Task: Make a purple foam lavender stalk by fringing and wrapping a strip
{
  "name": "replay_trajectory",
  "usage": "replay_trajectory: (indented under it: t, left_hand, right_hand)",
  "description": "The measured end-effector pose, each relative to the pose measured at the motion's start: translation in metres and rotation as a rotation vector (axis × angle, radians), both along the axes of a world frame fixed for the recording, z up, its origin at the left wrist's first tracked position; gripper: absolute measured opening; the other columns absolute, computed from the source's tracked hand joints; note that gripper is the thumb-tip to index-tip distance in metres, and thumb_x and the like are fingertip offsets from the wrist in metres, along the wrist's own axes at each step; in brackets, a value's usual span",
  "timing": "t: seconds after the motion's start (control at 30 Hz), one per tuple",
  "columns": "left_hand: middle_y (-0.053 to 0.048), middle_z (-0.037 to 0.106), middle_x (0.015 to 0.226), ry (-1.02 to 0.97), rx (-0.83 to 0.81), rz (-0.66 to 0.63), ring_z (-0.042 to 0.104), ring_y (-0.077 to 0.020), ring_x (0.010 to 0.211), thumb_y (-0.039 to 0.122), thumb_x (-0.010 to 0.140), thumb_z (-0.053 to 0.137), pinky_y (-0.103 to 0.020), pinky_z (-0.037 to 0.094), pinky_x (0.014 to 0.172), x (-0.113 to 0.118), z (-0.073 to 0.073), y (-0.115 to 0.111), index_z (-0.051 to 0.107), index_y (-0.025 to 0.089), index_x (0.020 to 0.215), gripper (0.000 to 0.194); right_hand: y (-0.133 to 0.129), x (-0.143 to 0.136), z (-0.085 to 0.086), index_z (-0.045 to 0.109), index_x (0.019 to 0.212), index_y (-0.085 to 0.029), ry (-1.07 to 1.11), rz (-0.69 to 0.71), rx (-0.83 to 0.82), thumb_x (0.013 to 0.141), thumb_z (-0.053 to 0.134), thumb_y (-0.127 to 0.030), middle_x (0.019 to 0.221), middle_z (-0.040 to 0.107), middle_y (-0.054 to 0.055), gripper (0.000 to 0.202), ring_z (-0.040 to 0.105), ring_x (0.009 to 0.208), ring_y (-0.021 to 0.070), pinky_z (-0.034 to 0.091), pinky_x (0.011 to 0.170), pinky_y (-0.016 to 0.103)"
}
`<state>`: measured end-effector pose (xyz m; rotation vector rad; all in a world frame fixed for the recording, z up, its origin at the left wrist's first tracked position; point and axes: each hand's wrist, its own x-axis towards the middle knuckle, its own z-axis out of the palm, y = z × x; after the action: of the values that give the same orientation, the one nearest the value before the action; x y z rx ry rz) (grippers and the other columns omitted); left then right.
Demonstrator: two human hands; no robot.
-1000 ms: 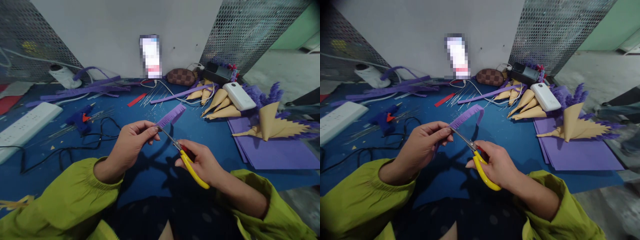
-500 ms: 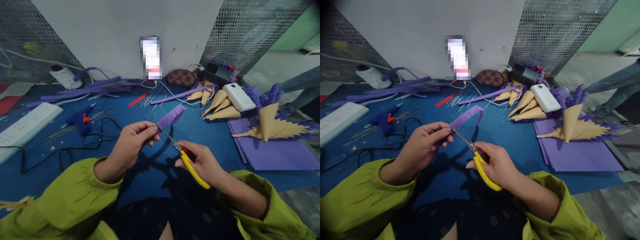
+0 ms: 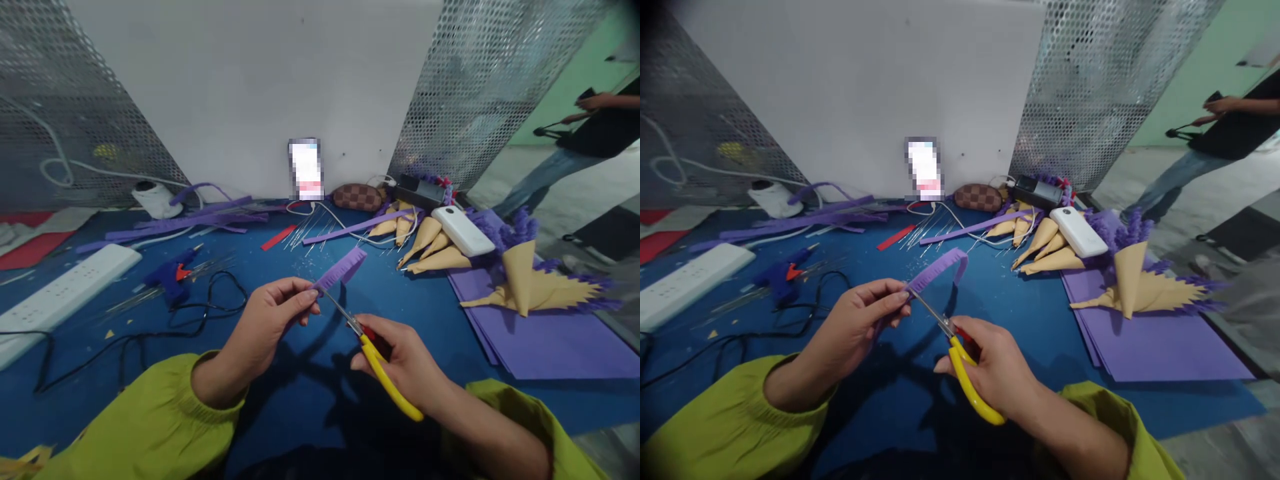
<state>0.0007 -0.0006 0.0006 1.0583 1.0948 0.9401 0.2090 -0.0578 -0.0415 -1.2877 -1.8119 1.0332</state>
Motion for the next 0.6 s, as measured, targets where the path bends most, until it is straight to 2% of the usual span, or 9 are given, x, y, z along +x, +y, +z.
replay_trajectory:
  t: [0.13,0.6]
  left_hand:
    - [-0.002,0.066,0.065,0.008,0.017,-0.018,0.052,-0.0103,0.056,0.031,0.074,0.077,-0.022,0.041,0.055,-0.0008,-0.0011,0.0002,0.071,0.016,0.078,0.017]
    - [-0.001,0.066,0.065,0.031,0.027,-0.037,0.051,-0.0081,0.055,0.031,0.077,0.075,-0.02,0.039,0.053,0.0002,-0.0011,-0.0009,0.073,0.016,0.078,0.016]
  right_hand:
    - [0.0005,-0.0004,-0.0009,0.065,0.089,-0.018,0.006,0.008,-0.004,0.082,0.068,-0.052,0.069,0.052,-0.002,0.034,0.042,0.062,0.0122,0.037,0.058,0.023]
    - [-0.0008,0.0022,-0.0017,0.065,0.094,-0.018,-0.039,-0.015,0.001,0.084,0.066,-0.045,0.069,0.05,-0.002,0.029,0.04,0.062,0.0121,0.037,0.058,0.023]
